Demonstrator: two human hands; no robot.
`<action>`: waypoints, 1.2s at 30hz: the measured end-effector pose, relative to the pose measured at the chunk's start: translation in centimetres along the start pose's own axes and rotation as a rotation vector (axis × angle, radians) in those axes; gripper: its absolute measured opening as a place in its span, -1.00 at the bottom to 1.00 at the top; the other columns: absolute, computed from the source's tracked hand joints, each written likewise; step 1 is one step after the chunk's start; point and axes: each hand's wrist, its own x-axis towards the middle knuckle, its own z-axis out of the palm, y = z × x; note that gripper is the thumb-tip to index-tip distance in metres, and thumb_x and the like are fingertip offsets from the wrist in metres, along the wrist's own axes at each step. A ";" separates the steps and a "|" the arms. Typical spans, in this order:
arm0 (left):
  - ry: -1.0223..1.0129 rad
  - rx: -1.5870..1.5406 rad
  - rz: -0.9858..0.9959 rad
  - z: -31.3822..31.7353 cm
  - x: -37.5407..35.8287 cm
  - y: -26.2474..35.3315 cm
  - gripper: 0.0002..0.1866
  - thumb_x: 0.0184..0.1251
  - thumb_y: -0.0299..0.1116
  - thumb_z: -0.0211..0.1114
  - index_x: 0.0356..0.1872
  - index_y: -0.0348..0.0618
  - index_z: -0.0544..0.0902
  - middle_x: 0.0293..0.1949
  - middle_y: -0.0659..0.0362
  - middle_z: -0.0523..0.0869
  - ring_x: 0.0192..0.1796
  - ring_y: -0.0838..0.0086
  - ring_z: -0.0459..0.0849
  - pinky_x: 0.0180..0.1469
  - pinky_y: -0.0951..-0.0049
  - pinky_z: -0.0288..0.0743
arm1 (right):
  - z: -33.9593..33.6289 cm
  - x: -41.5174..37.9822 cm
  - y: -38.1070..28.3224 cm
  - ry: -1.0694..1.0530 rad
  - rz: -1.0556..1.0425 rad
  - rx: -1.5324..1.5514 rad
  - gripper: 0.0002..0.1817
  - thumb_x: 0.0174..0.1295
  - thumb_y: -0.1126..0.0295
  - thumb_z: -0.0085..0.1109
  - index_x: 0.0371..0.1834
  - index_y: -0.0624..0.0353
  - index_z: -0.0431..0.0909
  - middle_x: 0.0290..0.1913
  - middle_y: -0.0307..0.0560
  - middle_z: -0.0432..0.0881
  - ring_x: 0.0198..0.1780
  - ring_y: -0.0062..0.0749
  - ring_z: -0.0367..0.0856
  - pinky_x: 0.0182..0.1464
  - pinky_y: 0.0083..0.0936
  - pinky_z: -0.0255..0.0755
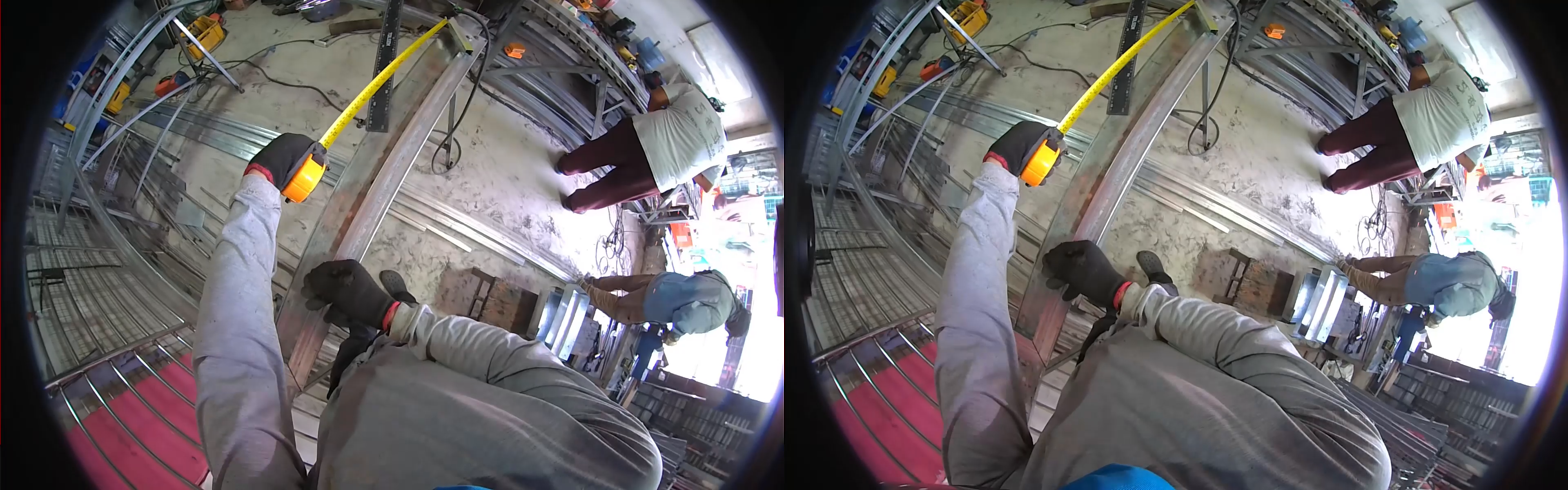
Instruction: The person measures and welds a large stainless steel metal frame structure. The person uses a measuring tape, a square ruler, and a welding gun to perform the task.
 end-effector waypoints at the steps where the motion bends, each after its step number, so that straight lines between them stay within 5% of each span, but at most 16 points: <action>1: 0.002 -0.031 -0.005 0.2 -1.3 0.6 -0.70 0.39 -0.11 0.41 -0.27 -0.18 0.76 -0.49 0.15 0.74 -0.59 0.42 0.67 -0.56 0.28 0.56 | 0.0 0.1 0.2 -0.048 -0.052 -0.023 -0.58 0.54 0.17 0.34 0.23 0.29 0.67 0.06 -0.05 0.84 -0.04 -0.28 0.90 -0.29 -0.40 0.73; 8: -0.085 0.063 0.245 -1.7 -7.9 -6.2 -0.73 0.56 -0.23 0.30 -0.17 -0.28 0.77 -0.32 0.11 0.81 -0.33 0.43 0.78 -0.21 0.36 0.65 | 0.5 0.1 -0.2 0.019 0.109 0.053 -0.61 0.55 0.24 0.28 0.25 0.29 0.66 0.02 -0.05 0.83 -0.08 -0.29 0.89 -0.31 -0.35 0.74; 10: -0.118 0.097 0.240 -2.8 -13.1 -7.7 -0.75 0.61 -0.32 0.24 -0.17 -0.31 0.77 -0.24 0.05 0.82 -0.23 0.40 0.80 -0.10 0.35 0.64 | -0.2 0.7 1.1 -0.065 -0.128 -0.064 -0.63 0.56 0.27 0.26 0.24 0.32 0.64 0.02 -0.03 0.83 -0.08 -0.28 0.89 -0.24 -0.34 0.77; 11: 0.083 0.468 0.714 -3.4 -15.1 -12.3 -0.73 0.64 -0.34 0.20 -0.19 -0.33 0.76 -0.22 0.04 0.81 -0.21 0.41 0.77 -0.07 0.34 0.63 | -0.3 0.7 1.3 -0.080 -0.151 -0.034 -0.64 0.57 0.28 0.26 0.23 0.34 0.64 0.02 -0.02 0.83 -0.09 -0.27 0.89 -0.21 -0.34 0.78; 12: -0.102 0.281 0.278 -3.4 -19.6 -8.6 -0.75 0.63 -0.37 0.21 -0.18 -0.34 0.76 -0.20 0.00 0.80 -0.21 0.38 0.76 -0.04 0.30 0.64 | 0.1 0.6 0.4 -0.029 0.017 0.157 -0.65 0.56 0.29 0.26 0.21 0.35 0.64 0.01 -0.01 0.83 -0.09 -0.27 0.90 -0.17 -0.33 0.80; 15: 0.013 0.198 0.471 -3.4 -28.1 -13.9 -0.77 0.62 -0.35 0.27 -0.12 -0.34 0.75 -0.22 -0.02 0.81 -0.23 0.38 0.75 -0.07 0.29 0.64 | 0.2 1.0 0.0 -0.053 -0.128 -0.166 -0.73 0.58 0.36 0.21 0.15 0.34 0.65 -0.01 0.02 0.83 -0.08 -0.24 0.90 -0.16 -0.37 0.81; 17: 0.115 -0.471 -0.131 -3.0 -33.6 -16.7 -0.78 0.61 -0.32 0.33 -0.04 -0.32 0.74 -0.22 -0.02 0.82 -0.22 0.39 0.76 -0.16 0.32 0.62 | 0.7 1.2 -0.9 -0.093 -0.180 -0.297 -0.76 0.59 0.42 0.15 0.13 0.36 0.65 -0.02 0.03 0.83 -0.07 -0.22 0.90 -0.18 -0.42 0.80; 20: 0.444 -0.711 -0.211 -0.4 -40.5 -20.2 -0.75 0.61 -0.28 0.36 -0.03 -0.31 0.74 -0.23 0.00 0.83 -0.27 0.42 0.75 -0.28 0.38 0.56 | 0.8 1.8 -1.1 -0.018 -0.112 -0.278 -0.73 0.59 0.36 0.17 0.11 0.38 0.64 -0.03 0.06 0.83 -0.07 -0.19 0.90 -0.15 -0.39 0.82; 22: 0.292 -0.607 -0.333 -0.9 -41.1 -21.1 -0.75 0.62 -0.26 0.36 -0.12 -0.28 0.77 -0.28 0.03 0.83 -0.34 0.43 0.73 -0.35 0.43 0.53 | 1.0 2.3 -2.5 0.143 0.177 -0.069 -0.66 0.58 0.22 0.23 0.11 0.33 0.64 -0.02 0.12 0.82 -0.06 -0.13 0.89 -0.12 -0.28 0.84; 25: 0.437 -0.095 -0.165 0.7 -42.2 -27.0 -0.75 0.60 -0.27 0.35 -0.03 -0.30 0.78 -0.18 0.02 0.85 -0.21 0.36 0.78 -0.21 0.34 0.65 | 0.2 2.5 -3.2 0.129 0.179 -0.161 -0.61 0.59 0.11 0.24 0.12 0.28 0.65 -0.01 0.17 0.82 -0.05 -0.06 0.89 -0.12 -0.18 0.83; 27: 0.289 0.487 0.223 0.3 -40.4 -29.1 -0.71 0.51 -0.32 0.40 0.10 -0.28 0.79 -0.05 0.01 0.85 -0.04 0.23 0.80 -0.01 0.25 0.72 | -0.7 2.8 -3.4 0.122 0.188 -0.195 -0.57 0.60 0.07 0.23 0.14 0.28 0.65 0.01 0.17 0.82 -0.04 -0.05 0.89 -0.14 -0.20 0.82; 31: 0.292 0.690 0.418 0.2 -40.0 -30.0 -0.58 0.31 -0.53 0.45 0.22 -0.22 0.78 0.07 0.01 0.83 0.06 0.07 0.77 0.12 0.21 0.72 | -0.3 2.4 -3.1 0.083 0.204 -0.216 -0.53 0.60 0.01 0.22 0.22 0.22 0.64 0.07 0.14 0.82 -0.01 -0.05 0.88 -0.16 -0.26 0.81; 36: 0.249 0.620 0.326 0.4 -39.4 -31.4 -0.55 0.25 -0.58 0.48 0.21 -0.23 0.79 0.05 0.01 0.85 0.04 0.07 0.78 0.10 0.20 0.74 | -1.3 2.5 -2.9 0.015 0.205 -0.184 -0.59 0.65 0.00 0.14 0.20 0.14 0.61 0.12 0.15 0.81 0.02 -0.06 0.88 -0.20 -0.30 0.80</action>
